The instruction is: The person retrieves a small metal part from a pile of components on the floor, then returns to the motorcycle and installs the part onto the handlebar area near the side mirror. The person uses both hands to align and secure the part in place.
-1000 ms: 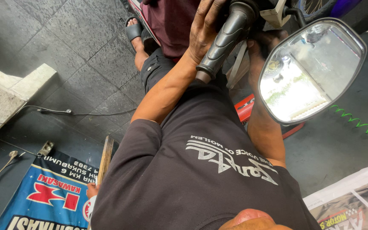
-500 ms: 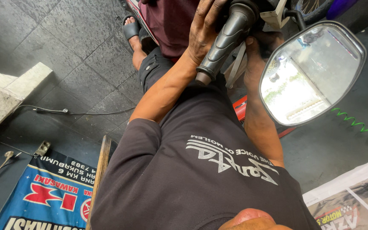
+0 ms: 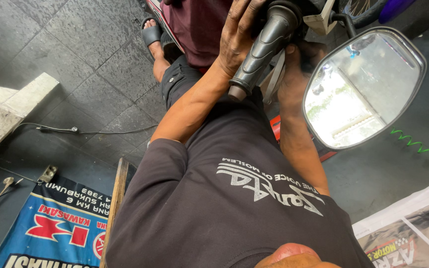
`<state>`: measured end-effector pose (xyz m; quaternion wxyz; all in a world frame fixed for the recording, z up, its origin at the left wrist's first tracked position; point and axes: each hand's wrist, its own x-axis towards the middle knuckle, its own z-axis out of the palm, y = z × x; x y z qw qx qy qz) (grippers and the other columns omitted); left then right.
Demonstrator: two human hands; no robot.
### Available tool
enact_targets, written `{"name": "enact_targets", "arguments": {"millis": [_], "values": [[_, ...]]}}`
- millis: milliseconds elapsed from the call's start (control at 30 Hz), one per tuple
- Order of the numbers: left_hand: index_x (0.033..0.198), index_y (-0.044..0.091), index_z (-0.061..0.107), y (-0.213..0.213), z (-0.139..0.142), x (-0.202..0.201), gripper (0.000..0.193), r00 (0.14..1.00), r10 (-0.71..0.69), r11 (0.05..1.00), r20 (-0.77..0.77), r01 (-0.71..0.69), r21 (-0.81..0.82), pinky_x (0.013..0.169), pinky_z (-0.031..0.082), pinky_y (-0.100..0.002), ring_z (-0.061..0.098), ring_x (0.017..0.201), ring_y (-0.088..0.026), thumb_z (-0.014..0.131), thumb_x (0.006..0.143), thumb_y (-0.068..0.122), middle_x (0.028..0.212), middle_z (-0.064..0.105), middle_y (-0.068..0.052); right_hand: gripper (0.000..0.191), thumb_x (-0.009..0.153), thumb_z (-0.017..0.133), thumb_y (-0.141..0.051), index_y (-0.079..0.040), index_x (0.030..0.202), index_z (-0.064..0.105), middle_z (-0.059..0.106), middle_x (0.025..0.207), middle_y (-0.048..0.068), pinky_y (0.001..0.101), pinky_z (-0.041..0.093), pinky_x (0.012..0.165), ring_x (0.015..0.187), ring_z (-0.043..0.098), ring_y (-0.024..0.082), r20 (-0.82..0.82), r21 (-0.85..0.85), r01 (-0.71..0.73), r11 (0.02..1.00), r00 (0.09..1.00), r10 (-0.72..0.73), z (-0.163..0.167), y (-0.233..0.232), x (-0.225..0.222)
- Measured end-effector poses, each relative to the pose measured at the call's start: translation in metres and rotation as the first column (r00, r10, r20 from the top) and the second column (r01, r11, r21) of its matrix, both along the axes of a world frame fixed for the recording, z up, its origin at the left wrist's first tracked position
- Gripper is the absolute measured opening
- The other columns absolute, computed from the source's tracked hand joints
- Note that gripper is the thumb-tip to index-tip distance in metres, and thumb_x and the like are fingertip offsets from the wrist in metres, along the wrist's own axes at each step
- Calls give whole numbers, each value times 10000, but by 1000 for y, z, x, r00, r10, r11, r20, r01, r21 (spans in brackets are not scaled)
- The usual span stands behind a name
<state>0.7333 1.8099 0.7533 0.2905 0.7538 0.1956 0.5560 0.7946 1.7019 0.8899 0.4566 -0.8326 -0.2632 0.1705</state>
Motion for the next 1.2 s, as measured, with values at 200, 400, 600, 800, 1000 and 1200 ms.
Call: {"name": "enact_targets", "arguments": {"millis": [200,400,600,800,1000,1200], "values": [[1292,123,649,1,13,-8,340,1000,-14,999,-16,14,-39,1242,380,-537,355,1468,-355,810,999,186,1587,325,-90,142,1082,651,-95,30,1148,657,640,1128,90,316,510,1022,1074,625,184,39,159,-22,987,999,16,-23,-8,-9],[1289,122,648,4,22,-10,325,999,-31,999,-23,30,-39,1246,374,-542,353,1471,-357,797,1004,164,1589,313,-101,295,1098,656,-166,44,1302,689,515,1320,111,317,483,1070,1194,554,217,146,79,-143,987,981,131,-22,-21,-8],[1311,115,641,4,21,-9,345,999,-41,999,-30,41,-20,1238,376,-553,346,1471,-378,770,993,151,1593,294,-125,354,1087,683,-235,-6,1357,670,484,1372,132,348,488,1071,1243,532,245,160,6,-154,988,975,151,-14,-21,-10],[1331,122,640,5,17,-14,372,994,-107,993,-24,106,-54,1245,366,-548,306,1490,-357,819,1021,221,1622,250,-84,370,1133,652,-261,-34,1426,648,452,1416,115,362,464,1175,1329,508,250,115,43,-174,984,979,169,-11,-19,-16],[1390,169,594,2,11,-8,408,994,-105,994,-5,104,-42,1247,380,-539,288,1503,-349,782,1029,205,1646,220,-78,483,1121,585,-383,-4,1415,644,469,1411,126,373,417,1179,1325,479,256,160,-8,-190,982,969,189,-9,-17,-14],[1403,182,581,0,3,-7,429,997,-73,997,-33,72,-38,1222,373,-561,324,1479,-364,788,1052,317,1631,251,-91,457,1121,540,-343,8,1391,653,504,1421,115,363,393,1181,1328,492,237,113,20,-164,986,981,161,-14,-20,-10]]}}
